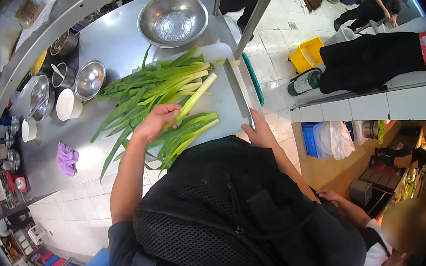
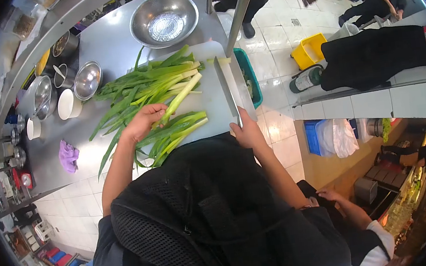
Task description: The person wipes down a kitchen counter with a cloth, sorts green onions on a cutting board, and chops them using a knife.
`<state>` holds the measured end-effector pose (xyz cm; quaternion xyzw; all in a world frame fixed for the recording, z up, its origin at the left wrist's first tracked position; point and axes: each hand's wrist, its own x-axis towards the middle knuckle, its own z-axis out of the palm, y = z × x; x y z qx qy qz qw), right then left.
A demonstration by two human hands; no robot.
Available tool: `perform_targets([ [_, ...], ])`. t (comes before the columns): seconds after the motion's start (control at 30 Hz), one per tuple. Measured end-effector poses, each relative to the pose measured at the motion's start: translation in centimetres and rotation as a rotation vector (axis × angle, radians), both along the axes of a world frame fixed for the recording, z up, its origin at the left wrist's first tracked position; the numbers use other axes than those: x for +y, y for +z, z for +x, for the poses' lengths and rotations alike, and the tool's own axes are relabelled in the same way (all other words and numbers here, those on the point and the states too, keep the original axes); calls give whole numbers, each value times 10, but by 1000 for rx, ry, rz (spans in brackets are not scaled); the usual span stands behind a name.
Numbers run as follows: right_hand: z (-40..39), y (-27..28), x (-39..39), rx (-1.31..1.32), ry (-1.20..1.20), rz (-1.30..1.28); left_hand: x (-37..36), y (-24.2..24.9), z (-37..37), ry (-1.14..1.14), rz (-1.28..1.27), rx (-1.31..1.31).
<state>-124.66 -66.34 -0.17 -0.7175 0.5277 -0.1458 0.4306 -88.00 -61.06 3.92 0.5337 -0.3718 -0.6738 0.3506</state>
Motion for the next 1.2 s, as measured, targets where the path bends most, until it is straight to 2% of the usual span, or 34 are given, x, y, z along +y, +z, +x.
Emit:
perform_targets([
  [0.03, 0, -2, -1, -1, -3, -5, -2, 1, -1, -9, -8, 80],
  [0.4, 11, 15, 9, -115, -46, 55, -2, 4, -13, 32, -7, 163],
  [0.47, 10, 4, 10, -135, -51, 34, -4, -1, -9, 32, -1, 170],
  [0.53, 9, 1, 10, -157, -61, 9, -6, -18, 2, -48, -55, -56],
  [0.57, 9, 3, 10, -170, -62, 25, -7, -11, 0, -53, -56, -57],
  [0.63, 8, 1, 10, -187, -65, 45, -7, 8, -6, -38, -488, -927],
  [0.67, 8, -2, 10, -174, -62, 36, -5, 7, -6, -40, -485, -929],
  [0.73, 8, -6, 9, -161, -58, 26, -4, 2, -8, -123, -662, -1396],
  [0.87, 7, 0, 11, -178, -59, 29, 21, 12, -58, -146, -701, -1297],
  [0.93, 10, 1, 10, -167, -53, 24, 35, -2, -78, -273, -682, -1270],
  [1.03, 10, 7, 12, -145, -59, 36, 30, -39, -65, -195, -585, -1165],
  [1.07, 8, 6, 14, -138, -68, 39, 25, -35, -61, -203, -587, -1155],
  [1.13, 9, 7, 11, -123, -52, -7, 12, -17, -46, -108, -257, -948],
  [1.17, 9, 6, 10, -124, -49, -6, 7, -15, -32, -49, -264, -805],
  [1.2, 9, 6, 10, -123, -55, 19, 1, -14, -16, -47, -260, -808],
])
